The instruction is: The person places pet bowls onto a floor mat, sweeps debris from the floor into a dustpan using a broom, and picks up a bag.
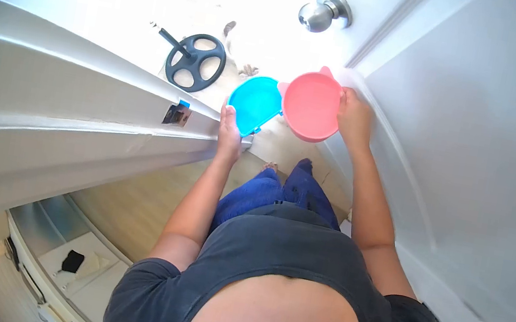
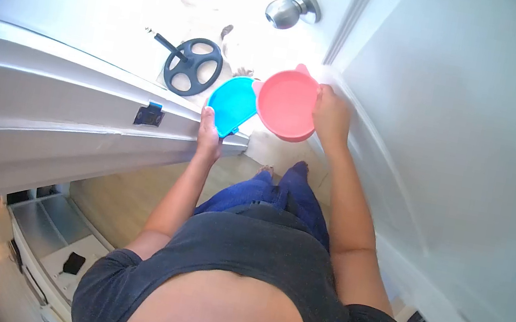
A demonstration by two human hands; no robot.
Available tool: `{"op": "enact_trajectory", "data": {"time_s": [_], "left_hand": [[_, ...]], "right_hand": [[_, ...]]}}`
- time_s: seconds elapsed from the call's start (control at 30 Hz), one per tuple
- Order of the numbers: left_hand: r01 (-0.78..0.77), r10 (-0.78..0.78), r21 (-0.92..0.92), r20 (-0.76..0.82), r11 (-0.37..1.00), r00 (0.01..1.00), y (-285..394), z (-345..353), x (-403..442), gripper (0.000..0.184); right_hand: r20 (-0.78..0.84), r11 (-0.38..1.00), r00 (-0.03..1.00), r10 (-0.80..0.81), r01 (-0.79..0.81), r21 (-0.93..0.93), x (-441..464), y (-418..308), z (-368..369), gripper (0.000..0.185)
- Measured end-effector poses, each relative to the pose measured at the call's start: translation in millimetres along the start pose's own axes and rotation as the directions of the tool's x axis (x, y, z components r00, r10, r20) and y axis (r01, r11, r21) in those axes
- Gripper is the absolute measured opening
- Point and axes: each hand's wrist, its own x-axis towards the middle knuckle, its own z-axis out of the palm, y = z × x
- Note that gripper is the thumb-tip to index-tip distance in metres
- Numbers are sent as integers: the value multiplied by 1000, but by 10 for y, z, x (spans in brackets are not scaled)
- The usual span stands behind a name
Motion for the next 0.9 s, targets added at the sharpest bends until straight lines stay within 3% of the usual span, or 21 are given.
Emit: {"op": "enact_trajectory", "data": {"time_s": [0.17, 0.43, 0.5, 0.9], "left_hand": [[-64, 51, -88, -146, 994, 988, -10, 177, 242, 49], [-217, 187, -100, -249, 971, 950, -93, 154, 886, 48], [-245, 214, -112, -235, 963, 948, -32, 154, 1018, 48], [-224, 191, -94, -273, 970, 943, 213, -5, 1870, 46]], "right_hand": [[56, 996, 995, -82, 81, 26, 387, 31, 167, 24], [150, 981, 969, -196, 195, 27, 882, 48, 691, 23], [108, 971, 966, -234, 227, 74, 988, 36, 855, 23], [75, 969, 967, -244, 242, 45, 1698, -218, 1512, 24]]}}
